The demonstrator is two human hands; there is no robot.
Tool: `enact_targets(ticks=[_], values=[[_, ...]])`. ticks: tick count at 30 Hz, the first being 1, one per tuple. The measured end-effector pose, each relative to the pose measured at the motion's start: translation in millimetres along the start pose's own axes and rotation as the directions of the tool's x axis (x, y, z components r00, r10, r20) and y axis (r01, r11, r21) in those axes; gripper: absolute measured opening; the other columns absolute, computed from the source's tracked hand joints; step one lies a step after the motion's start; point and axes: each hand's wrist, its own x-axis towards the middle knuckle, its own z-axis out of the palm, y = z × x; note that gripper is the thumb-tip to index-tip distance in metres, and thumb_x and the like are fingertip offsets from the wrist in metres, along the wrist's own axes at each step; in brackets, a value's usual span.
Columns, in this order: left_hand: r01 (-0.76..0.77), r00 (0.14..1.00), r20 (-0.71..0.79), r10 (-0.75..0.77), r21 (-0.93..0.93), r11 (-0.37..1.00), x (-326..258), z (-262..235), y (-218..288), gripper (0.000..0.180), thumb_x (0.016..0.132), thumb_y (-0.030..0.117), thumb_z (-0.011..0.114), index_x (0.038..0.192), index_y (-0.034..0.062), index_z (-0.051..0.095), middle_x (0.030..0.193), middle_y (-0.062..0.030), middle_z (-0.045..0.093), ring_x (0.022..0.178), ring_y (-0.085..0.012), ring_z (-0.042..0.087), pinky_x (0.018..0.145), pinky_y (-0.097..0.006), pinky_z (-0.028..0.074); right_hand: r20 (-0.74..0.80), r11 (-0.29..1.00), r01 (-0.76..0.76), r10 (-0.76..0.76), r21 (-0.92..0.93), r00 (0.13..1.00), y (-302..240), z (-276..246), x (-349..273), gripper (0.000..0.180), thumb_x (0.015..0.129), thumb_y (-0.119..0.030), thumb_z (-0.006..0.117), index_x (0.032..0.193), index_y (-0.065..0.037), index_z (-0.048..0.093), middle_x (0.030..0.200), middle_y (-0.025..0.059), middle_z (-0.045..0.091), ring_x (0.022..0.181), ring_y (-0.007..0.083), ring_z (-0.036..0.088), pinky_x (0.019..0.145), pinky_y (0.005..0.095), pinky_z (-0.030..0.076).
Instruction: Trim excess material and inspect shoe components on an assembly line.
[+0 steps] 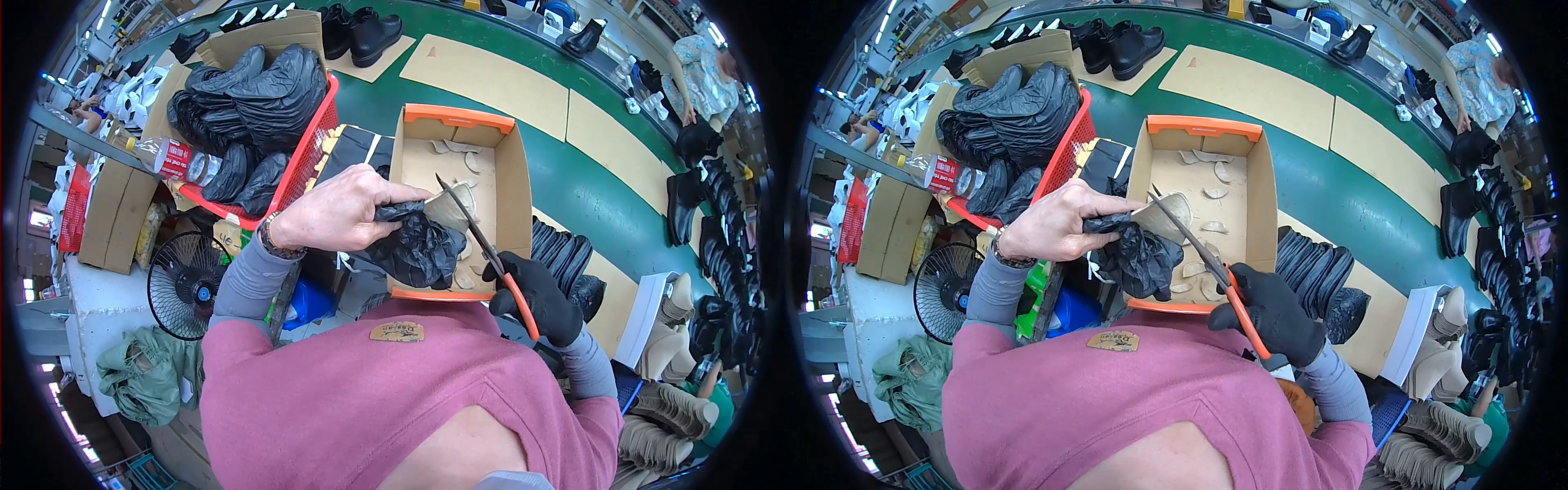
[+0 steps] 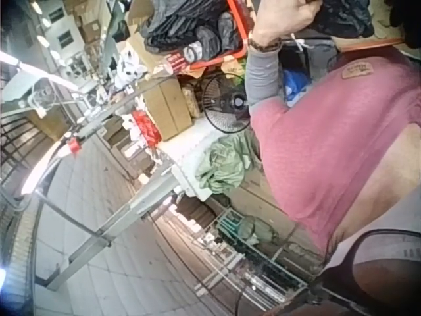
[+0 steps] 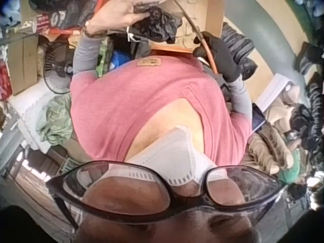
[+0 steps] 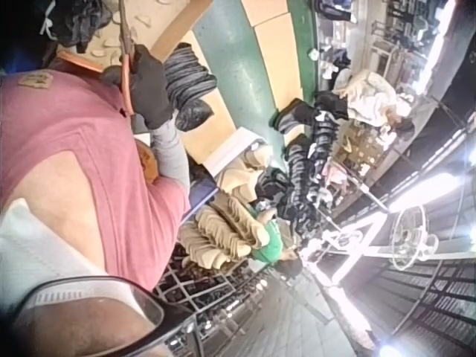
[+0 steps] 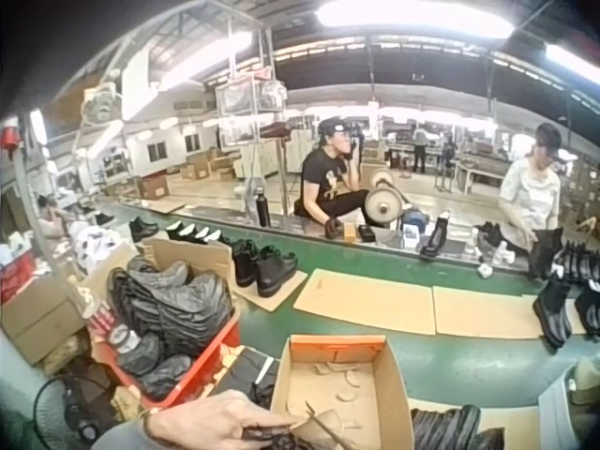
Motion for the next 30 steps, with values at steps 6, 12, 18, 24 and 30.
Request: enact_targets(ticks=[6,12,18,24,30], values=[[0.107,0.994,0.016,-0.106,-0.055,0.993,2,1,-4,0.044,0.072,0.001,0.066,0.116,-0.0022,0.064,0.081,-0.0248,0.064,0.076,-0.0366,0.065,0.072,-0.039,0.050,-0.004,0.988,-0.073,0.074,0.133,0.997,-9,4,0,0.054,0.068,-0.045,0.082,0.083,0.000,0.057,0.056,0.0109,0.045,0.050,0.0207,0.043,0.052,0.0346,0.037],[0.033,0.999,0.004,-0.033,-0.107,0.994,1,0,-6,0.044,0.072,-0.001,0.065,0.116,-0.0038,0.063,0.086,-0.0259,0.065,0.078,-0.0350,0.066,0.075,-0.037,0.051,-0.014,0.998,-0.036,0.036,0.047,0.999,-8,7,-3,0.056,0.067,-0.047,0.083,0.081,0.001,0.057,0.056,0.0124,0.046,0.050,0.0196,0.041,0.051,0.0359,0.036],[0.118,0.991,0.081,-0.109,-0.127,0.985,4,-6,1,0.044,0.074,-0.001,0.065,0.117,-0.0050,0.062,0.088,-0.0241,0.067,0.079,-0.0321,0.068,0.076,-0.034,0.051,-0.032,0.991,-0.011,0.016,0.137,0.999,5,12,1,0.060,0.068,-0.052,0.081,0.086,0.000,0.056,0.059,0.0131,0.049,0.053,0.0247,0.047,0.054,0.0370,0.040],[0.022,0.997,0.078,-0.012,-0.130,0.991,4,-10,5,0.044,0.074,-0.001,0.065,0.118,-0.0035,0.062,0.089,-0.0251,0.067,0.077,-0.0328,0.067,0.073,-0.035,0.051,0.177,0.996,0.007,-0.023,0.092,0.984,-10,-3,7,0.066,0.071,-0.055,0.076,0.101,-0.001,0.054,0.072,0.0151,0.055,0.068,0.0332,0.057,0.062,0.0394,0.044],[0.083,0.992,0.103,-0.074,-0.081,0.993,4,-11,10,0.045,0.074,0.001,0.066,0.118,-0.0025,0.063,0.085,-0.0256,0.065,0.075,-0.0353,0.066,0.072,-0.037,0.050,0.110,0.990,0.018,-0.034,0.138,0.993,-15,3,5,0.065,0.073,-0.057,0.072,0.098,0.001,0.056,0.073,0.0175,0.056,0.067,0.0358,0.057,0.062,0.0401,0.044]])
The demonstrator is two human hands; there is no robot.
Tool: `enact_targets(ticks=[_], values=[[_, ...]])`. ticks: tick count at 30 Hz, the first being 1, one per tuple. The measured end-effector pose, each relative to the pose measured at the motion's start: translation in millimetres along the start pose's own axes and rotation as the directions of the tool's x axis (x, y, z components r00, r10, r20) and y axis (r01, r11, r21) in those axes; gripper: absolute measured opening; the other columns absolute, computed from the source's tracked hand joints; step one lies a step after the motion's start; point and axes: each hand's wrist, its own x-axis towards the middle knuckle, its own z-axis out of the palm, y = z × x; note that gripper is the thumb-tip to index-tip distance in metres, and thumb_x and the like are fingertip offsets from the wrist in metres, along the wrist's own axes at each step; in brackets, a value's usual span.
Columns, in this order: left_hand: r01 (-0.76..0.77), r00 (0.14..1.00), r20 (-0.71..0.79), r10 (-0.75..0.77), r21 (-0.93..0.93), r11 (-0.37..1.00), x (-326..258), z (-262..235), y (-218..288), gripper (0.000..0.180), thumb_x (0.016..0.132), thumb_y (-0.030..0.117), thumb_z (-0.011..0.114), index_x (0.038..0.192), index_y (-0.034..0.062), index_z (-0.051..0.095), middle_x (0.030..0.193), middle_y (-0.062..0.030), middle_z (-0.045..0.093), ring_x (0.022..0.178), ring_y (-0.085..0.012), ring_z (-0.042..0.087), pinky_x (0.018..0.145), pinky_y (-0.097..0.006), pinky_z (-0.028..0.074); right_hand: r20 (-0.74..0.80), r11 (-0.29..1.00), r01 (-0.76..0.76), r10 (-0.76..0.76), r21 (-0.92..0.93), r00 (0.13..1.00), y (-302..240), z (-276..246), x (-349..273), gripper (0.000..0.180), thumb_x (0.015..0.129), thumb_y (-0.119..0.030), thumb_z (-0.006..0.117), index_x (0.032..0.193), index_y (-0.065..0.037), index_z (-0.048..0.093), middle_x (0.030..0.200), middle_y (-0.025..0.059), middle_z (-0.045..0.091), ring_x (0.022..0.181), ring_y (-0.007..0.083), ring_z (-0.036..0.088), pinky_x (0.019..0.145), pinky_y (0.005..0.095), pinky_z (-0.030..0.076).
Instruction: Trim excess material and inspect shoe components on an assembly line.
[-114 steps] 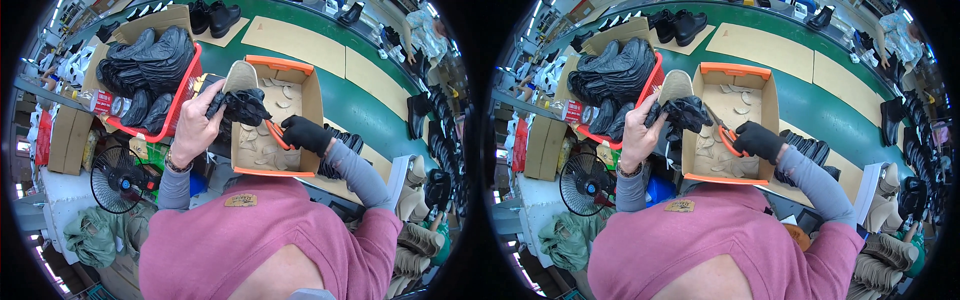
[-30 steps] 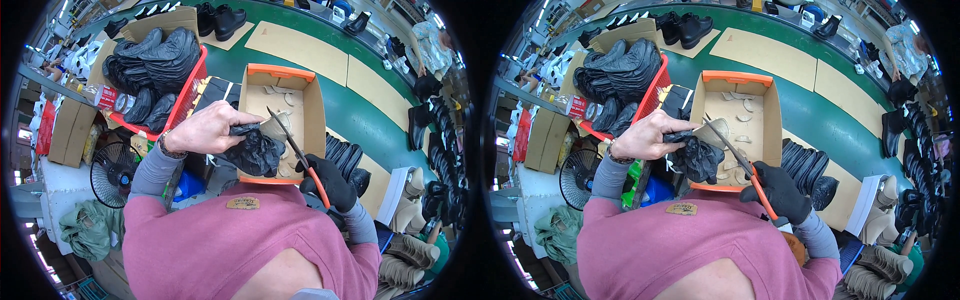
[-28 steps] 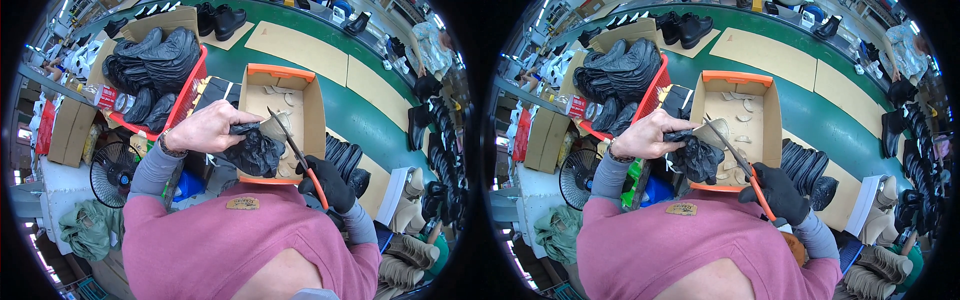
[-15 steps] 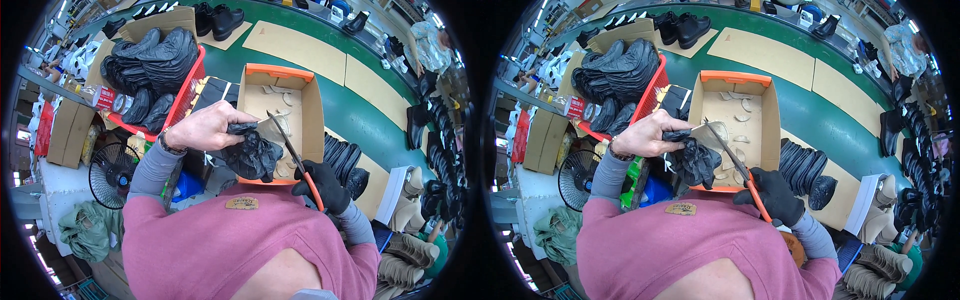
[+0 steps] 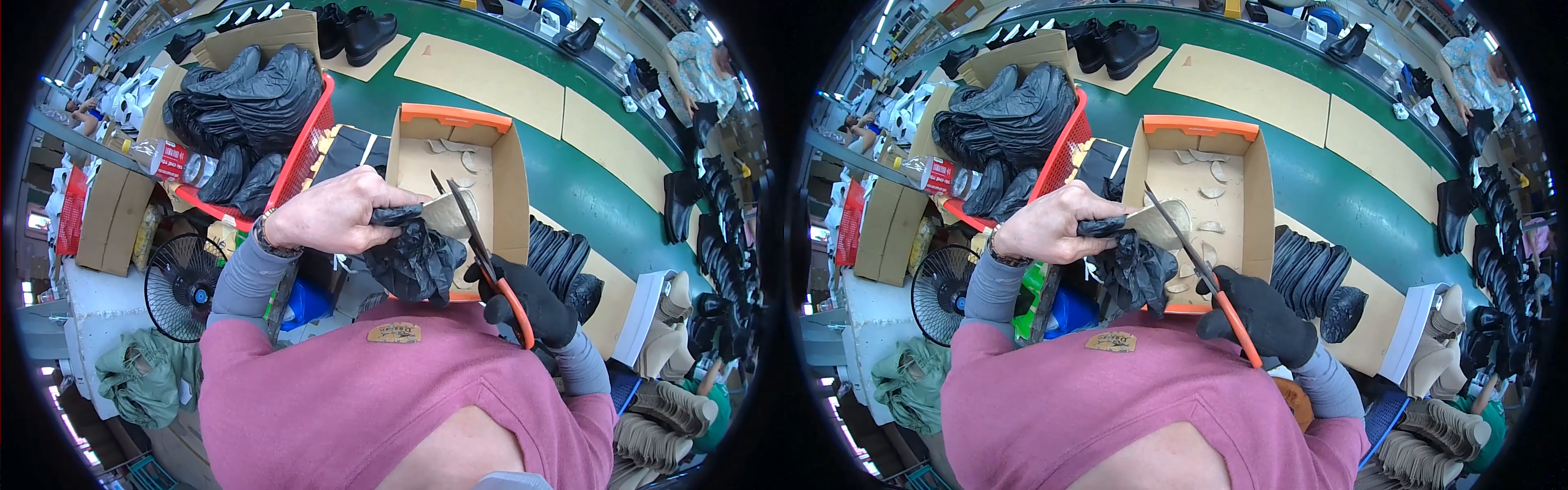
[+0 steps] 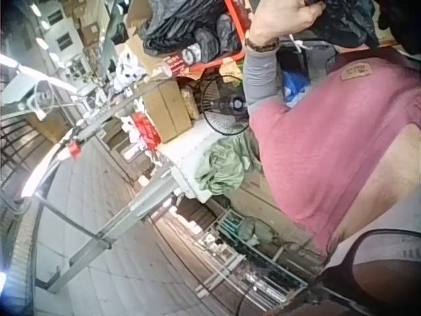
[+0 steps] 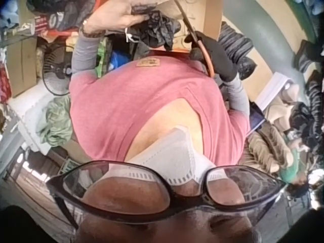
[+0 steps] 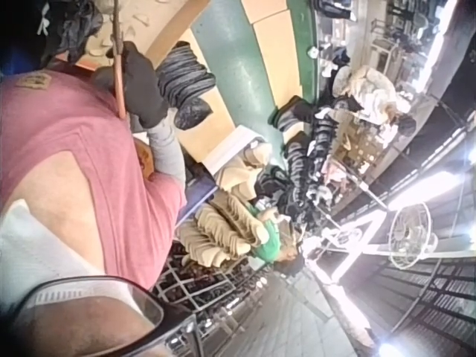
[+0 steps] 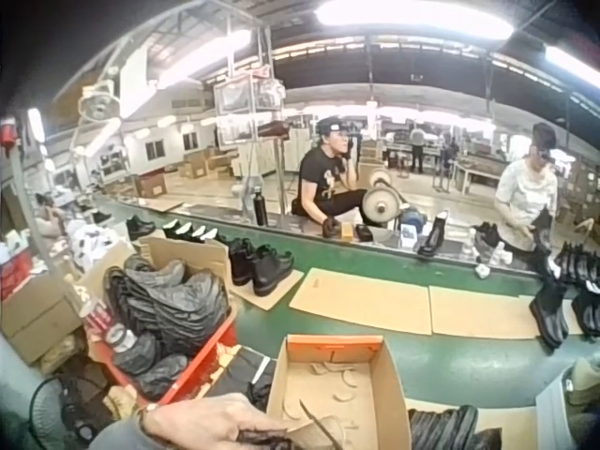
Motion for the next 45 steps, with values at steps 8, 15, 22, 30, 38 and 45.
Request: enact_targets(ticks=[8,15,22,30,38,45], values=[[0.048,0.997,0.068,-0.044,-0.060,0.997,6,-6,-2,0.039,0.075,-0.001,0.065,0.113,-0.0055,0.063,0.081,-0.0236,0.066,0.068,-0.0271,0.064,0.068,-0.034,0.049,-0.072,0.989,0.097,-0.105,-0.110,0.992,3,5,4,0.048,0.077,-0.041,0.075,0.086,0.003,0.059,0.072,0.0183,0.056,0.060,0.0335,0.056,0.057,0.0391,0.042],[-0.006,0.997,0.071,0.022,-0.217,0.976,4,-5,-12,0.032,0.078,-0.001,0.063,0.110,-0.0068,0.063,0.077,-0.0205,0.066,0.065,-0.0215,0.062,0.065,-0.034,0.048,-0.075,0.994,0.075,-0.069,0.082,0.995,11,10,7,0.047,0.078,-0.040,0.075,0.089,0.004,0.061,0.078,0.0163,0.060,0.065,0.0316,0.058,0.060,0.0367,0.045],[-0.006,0.990,0.135,0.037,-0.222,0.975,7,-9,-11,0.027,0.079,0.002,0.066,0.104,-0.0082,0.063,0.074,-0.0163,0.066,0.063,-0.0147,0.058,0.062,-0.031,0.048,-0.008,0.953,0.283,-0.284,0.111,0.959,6,3,16,0.029,0.085,-0.031,0.067,0.093,-0.003,0.063,0.088,0.0146,0.061,0.072,0.0328,0.059,0.062,0.0385,0.047],[0.035,0.987,0.157,0.026,-0.375,0.927,11,1,-45,0.020,0.080,0.005,0.072,0.094,-0.0062,0.065,0.071,-0.0052,0.065,0.062,-0.0077,0.054,0.058,-0.027,0.045,0.011,0.946,0.290,-0.291,-0.142,0.957,3,7,14,0.020,0.077,-0.012,0.064,0.096,-0.016,0.066,0.084,0.0098,0.062,0.069,0.0290,0.059,0.057,0.0376,0.046],[0.133,0.967,0.253,-0.008,-0.480,0.867,14,3,-46,0.025,0.080,0.004,0.074,0.101,-0.0058,0.067,0.082,-0.0030,0.069,0.073,-0.0058,0.058,0.067,-0.023,0.048,-0.037,0.965,0.264,-0.264,0.002,0.964,5,7,22,0.022,0.076,-0.017,0.065,0.095,-0.007,0.063,0.080,0.0135,0.060,0.070,0.0306,0.059,0.060,0.0384,0.046],[0.148,0.983,0.179,-0.046,-0.616,0.773,15,16,-64,0.025,0.076,0.003,0.076,0.098,-0.0047,0.069,0.084,-0.0019,0.070,0.074,-0.0065,0.061,0.069,-0.023,0.049,-0.057,0.974,0.222,-0.219,0.050,0.974,7,12,25,0.051,0.098,-0.047,0.048,0.084,0.002,0.056,0.054,0.0052,0.048,0.045,0.0139,0.046,0.046,0.0280,0.036]])
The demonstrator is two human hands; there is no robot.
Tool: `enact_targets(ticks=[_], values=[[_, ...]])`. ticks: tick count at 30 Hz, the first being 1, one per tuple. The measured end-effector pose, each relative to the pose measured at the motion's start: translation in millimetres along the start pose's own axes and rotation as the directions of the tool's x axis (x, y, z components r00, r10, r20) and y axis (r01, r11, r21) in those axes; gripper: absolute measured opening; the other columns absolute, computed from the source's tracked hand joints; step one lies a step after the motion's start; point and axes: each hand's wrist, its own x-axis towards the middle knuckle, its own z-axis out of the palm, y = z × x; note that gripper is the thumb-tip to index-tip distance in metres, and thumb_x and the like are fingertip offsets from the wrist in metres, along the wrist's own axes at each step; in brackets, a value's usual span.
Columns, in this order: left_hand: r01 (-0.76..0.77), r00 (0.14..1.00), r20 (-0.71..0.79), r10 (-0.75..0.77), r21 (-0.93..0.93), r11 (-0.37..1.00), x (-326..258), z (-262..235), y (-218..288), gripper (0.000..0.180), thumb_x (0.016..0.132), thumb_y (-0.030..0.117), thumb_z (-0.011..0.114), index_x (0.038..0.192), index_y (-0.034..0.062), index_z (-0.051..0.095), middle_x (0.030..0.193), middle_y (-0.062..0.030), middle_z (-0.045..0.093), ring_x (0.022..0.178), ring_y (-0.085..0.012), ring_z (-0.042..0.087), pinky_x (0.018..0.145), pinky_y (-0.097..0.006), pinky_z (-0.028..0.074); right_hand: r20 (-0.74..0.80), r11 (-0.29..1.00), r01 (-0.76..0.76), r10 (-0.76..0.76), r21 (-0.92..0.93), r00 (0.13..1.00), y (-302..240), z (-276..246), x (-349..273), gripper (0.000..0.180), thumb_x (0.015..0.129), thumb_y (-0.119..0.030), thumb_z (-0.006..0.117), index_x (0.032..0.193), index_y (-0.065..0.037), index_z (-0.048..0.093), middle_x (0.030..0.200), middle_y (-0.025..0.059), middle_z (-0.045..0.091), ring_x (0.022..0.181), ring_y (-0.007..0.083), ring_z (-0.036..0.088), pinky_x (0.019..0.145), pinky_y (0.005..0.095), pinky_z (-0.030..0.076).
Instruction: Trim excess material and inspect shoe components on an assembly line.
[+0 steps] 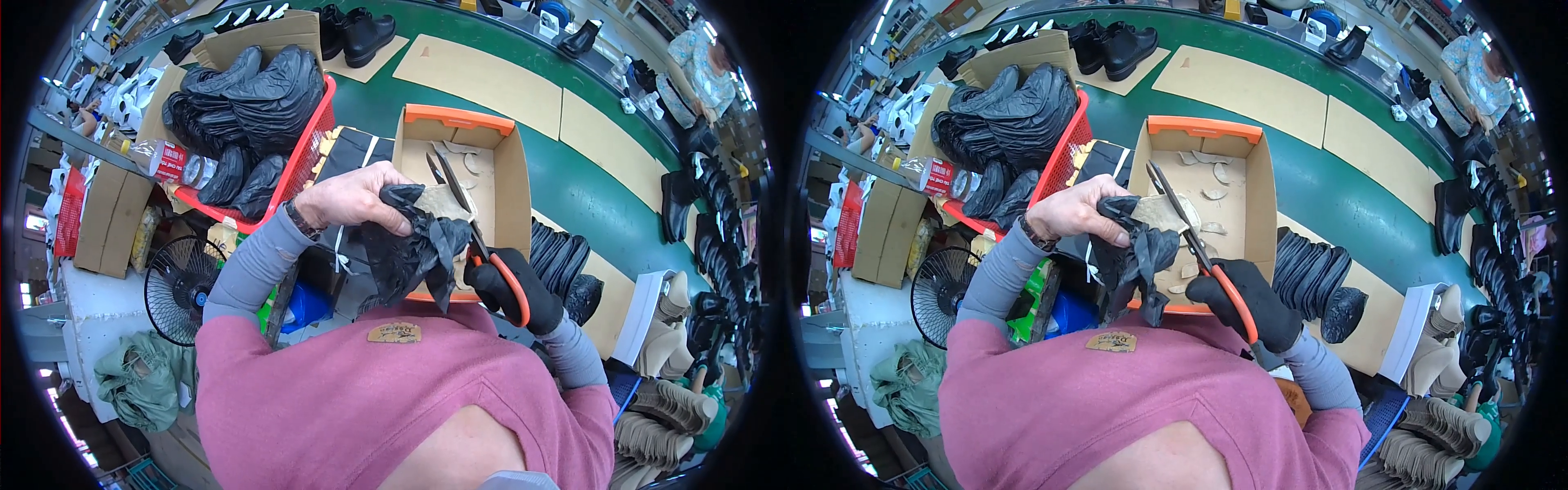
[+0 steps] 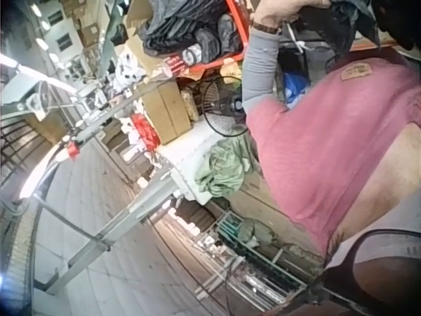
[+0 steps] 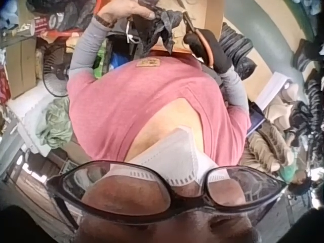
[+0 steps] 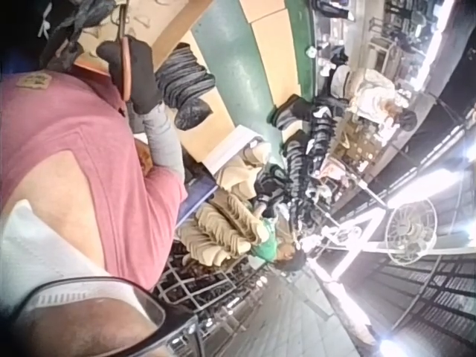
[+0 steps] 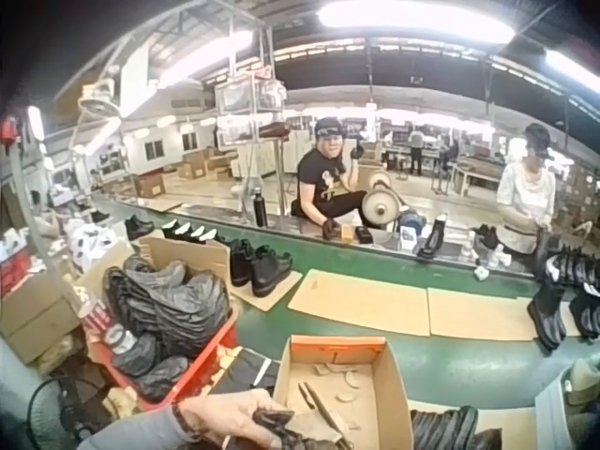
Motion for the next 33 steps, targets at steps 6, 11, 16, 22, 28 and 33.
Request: enact_targets(ticks=[6,11,16,22,28,33], values=[[0.148,0.981,-0.036,-0.189,-0.489,0.859,6,-4,-28,0.030,0.071,-0.003,0.074,0.100,-0.0059,0.068,0.090,-0.0068,0.071,0.076,-0.0108,0.066,0.074,-0.024,0.053,0.059,0.997,-0.017,0.013,0.076,0.998,19,1,6,0.040,0.102,-0.033,0.043,0.080,0.000,0.052,0.053,0.0028,0.048,0.042,0.0115,0.047,0.042,0.0266,0.035],[0.180,0.974,-0.026,-0.226,-0.524,0.833,9,6,-25,0.029,0.072,-0.005,0.071,0.101,-0.0077,0.065,0.090,-0.0083,0.071,0.078,-0.0140,0.068,0.074,-0.025,0.054,0.055,0.983,-0.107,0.099,0.148,0.994,35,-4,18,0.022,0.093,-0.019,0.051,0.106,-0.001,0.052,0.063,0.0059,0.054,0.050,0.0169,0.054,0.047,0.0292,0.043],[-0.027,0.931,-0.351,0.095,0.195,0.980,17,24,5,0.041,0.082,-0.003,0.063,0.122,-0.0062,0.057,0.106,-0.0075,0.068,0.096,-0.0121,0.062,0.088,-0.027,0.048,0.149,0.891,-0.079,0.162,-0.447,0.976,91,-14,43,0.046,0.078,-0.010,0.061,0.124,-0.007,0.057,0.071,0.0087,0.062,0.072,0.0289,0.066,0.061,0.0360,0.052],[-0.270,0.718,-0.329,0.613,0.680,0.681,29,43,22,0.075,0.073,-0.015,0.057,0.143,-0.0016,0.035,0.135,-0.0250,0.051,0.125,-0.0361,0.051,0.103,-0.038,0.044,-0.231,0.736,0.305,-0.528,-0.604,0.817,72,-2,72,0.031,0.085,-0.015,0.064,0.115,-0.008,0.066,0.088,0.0109,0.069,0.079,0.0198,0.066,0.075,0.0346,0.053],[-0.465,0.802,-0.062,0.594,0.560,0.686,32,42,22,0.099,0.068,-0.023,0.056,0.152,0.0117,0.015,0.157,-0.0202,0.017,0.132,-0.0386,0.043,0.095,-0.037,0.052,0.105,0.417,-0.294,0.419,0.860,0.902,3,-63,62,0.044,0.088,-0.037,0.063,0.120,-0.006,0.062,0.111,0.0083,0.067,0.098,0.0189,0.063,0.079,0.0336,0.052],[-0.492,0.738,-0.022,0.674,0.665,0.561,36,44,24,0.101,0.071,-0.023,0.060,0.153,0.0128,0.012,0.155,-0.0256,0.016,0.129,-0.0426,0.044,0.080,-0.037,0.060,0.013,0.974,-0.181,0.181,0.136,0.983,-54,-70,49,0.015,0.085,-0.016,0.065,0.093,-0.003,0.064,0.089,0.0035,0.063,0.072,0.0108,0.057,0.061,0.0280,0.047]])
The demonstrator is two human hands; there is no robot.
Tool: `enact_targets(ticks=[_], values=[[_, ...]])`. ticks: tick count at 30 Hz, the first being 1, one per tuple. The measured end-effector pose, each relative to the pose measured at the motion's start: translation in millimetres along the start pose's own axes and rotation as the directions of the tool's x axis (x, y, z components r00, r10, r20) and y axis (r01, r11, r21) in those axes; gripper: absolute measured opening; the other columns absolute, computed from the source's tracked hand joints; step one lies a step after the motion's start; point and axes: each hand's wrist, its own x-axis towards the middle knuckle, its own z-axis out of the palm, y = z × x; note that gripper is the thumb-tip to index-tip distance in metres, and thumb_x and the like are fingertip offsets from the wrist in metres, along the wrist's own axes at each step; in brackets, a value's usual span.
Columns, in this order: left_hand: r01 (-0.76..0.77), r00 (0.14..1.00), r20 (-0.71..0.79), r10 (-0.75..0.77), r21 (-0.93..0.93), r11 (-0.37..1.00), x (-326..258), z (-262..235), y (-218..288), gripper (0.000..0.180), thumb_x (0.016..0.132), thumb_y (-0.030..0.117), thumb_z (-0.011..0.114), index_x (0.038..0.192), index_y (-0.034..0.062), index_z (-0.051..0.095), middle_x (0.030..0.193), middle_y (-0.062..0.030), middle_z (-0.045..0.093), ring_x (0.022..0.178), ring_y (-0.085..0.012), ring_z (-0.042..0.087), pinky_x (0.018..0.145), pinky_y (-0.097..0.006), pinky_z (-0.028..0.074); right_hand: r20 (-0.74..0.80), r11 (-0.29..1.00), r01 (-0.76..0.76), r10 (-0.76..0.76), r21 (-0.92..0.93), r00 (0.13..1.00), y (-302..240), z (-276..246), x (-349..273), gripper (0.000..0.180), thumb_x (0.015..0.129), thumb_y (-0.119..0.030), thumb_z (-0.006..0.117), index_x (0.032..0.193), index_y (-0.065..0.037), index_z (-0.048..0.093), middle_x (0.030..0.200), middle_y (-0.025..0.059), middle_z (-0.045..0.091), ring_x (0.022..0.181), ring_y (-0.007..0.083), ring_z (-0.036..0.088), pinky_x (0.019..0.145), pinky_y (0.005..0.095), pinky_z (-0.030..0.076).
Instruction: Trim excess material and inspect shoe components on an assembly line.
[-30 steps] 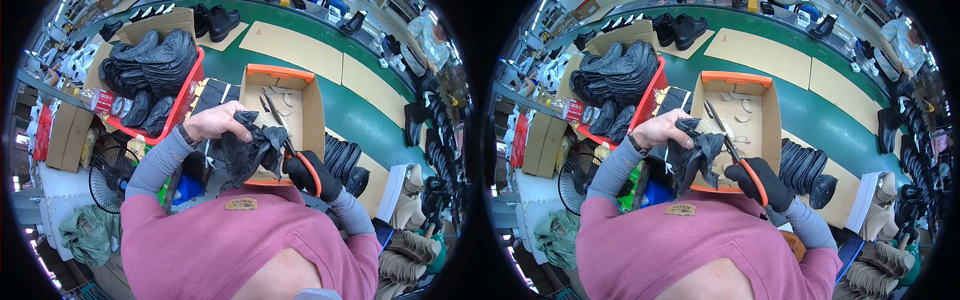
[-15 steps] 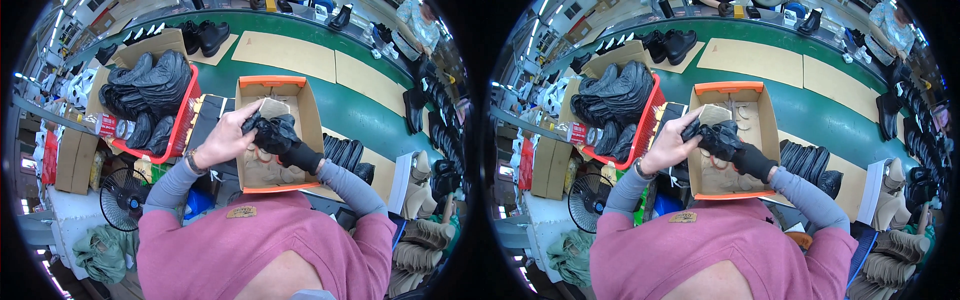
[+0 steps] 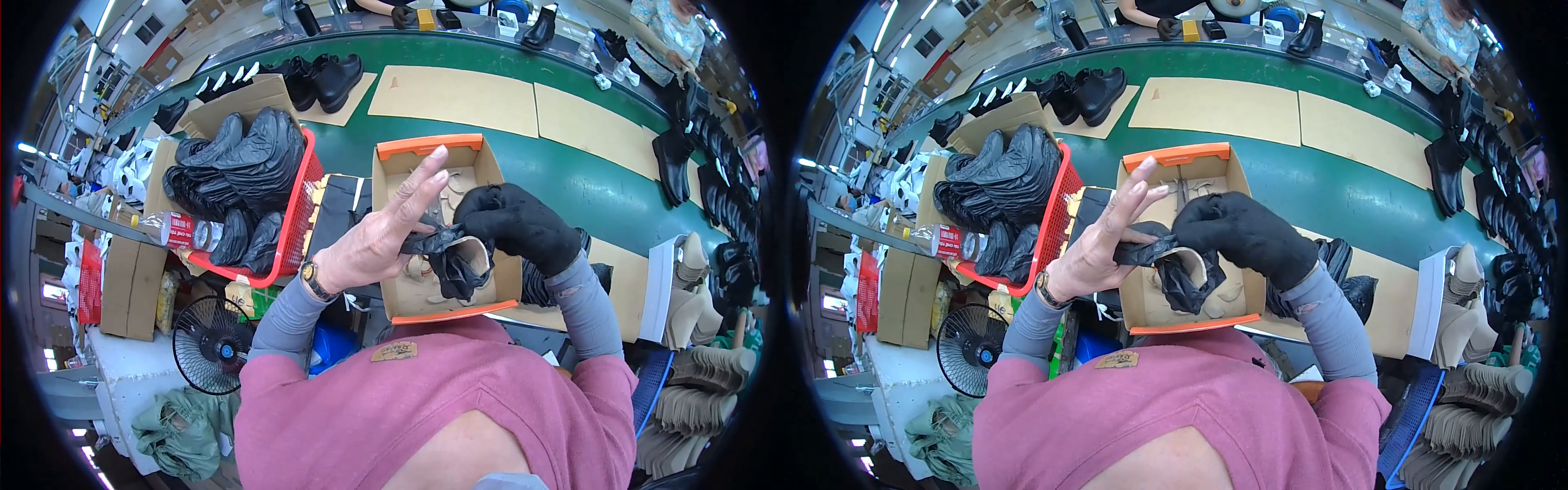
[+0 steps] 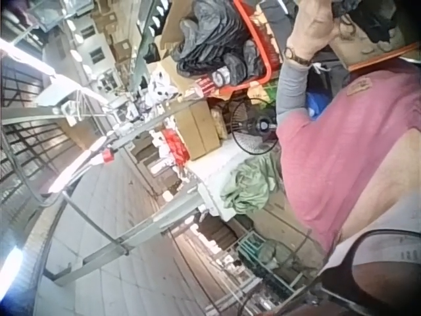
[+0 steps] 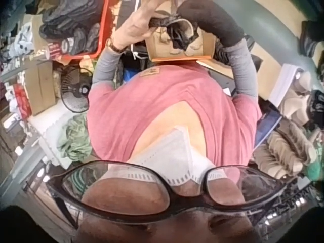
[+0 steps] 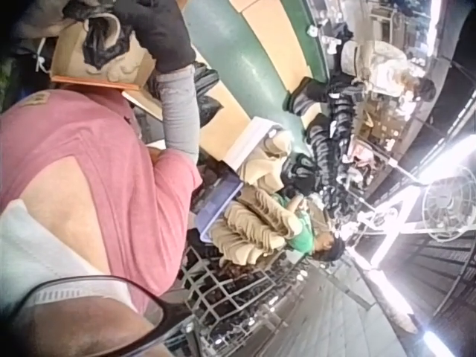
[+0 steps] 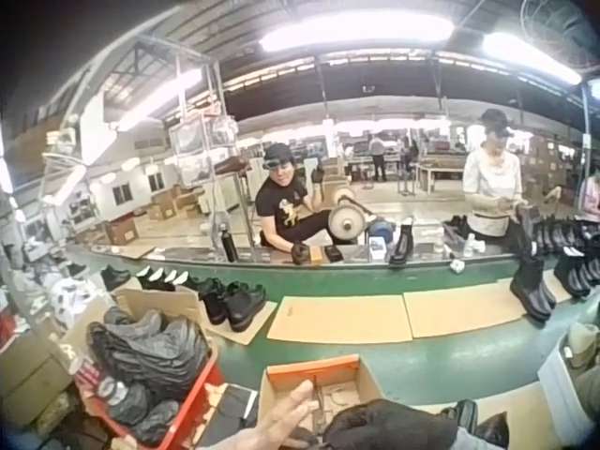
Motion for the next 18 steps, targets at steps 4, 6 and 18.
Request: enact_targets(ticks=[4,6,18], values=[[0.148,0.984,0.079,-0.159,0.138,0.979,3,-2,11,0.099,0.068,-0.021,0.058,0.152,0.0095,0.016,0.141,-0.0257,0.043,0.109,-0.0375,0.062,0.077,-0.037,0.057,-0.262,0.989,0.146,-0.134,0.026,0.956,13,9,0,0.013,0.083,-0.014,0.070,0.090,-0.003,0.067,0.077,0.0019,0.061,0.065,0.0098,0.058,0.058,0.0278,0.047],[0.195,0.970,0.101,-0.222,0.226,0.954,4,0,13,0.096,0.068,-0.018,0.057,0.151,0.0077,0.017,0.126,-0.0255,0.053,0.097,-0.0392,0.064,0.076,-0.039,0.056,-0.367,0.777,0.352,-0.577,-0.522,0.730,11,12,4,0.019,0.075,-0.015,0.077,0.087,-0.004,0.067,0.075,0.0082,0.061,0.066,0.0177,0.061,0.062,0.0305,0.048],[0.272,0.907,-0.274,-0.321,-0.202,0.941,-7,12,13,0.078,0.073,-0.018,0.051,0.143,0.0123,0.039,0.120,-0.0180,0.062,0.109,-0.0288,0.064,0.092,-0.035,0.049,-0.580,0.756,0.508,-0.212,0.412,0.787,46,-22,-14,0.033,0.090,-0.013,0.056,0.121,0.000,0.059,0.115,0.0090,0.061,0.097,0.0184,0.060,0.086,0.0302,0.049]])
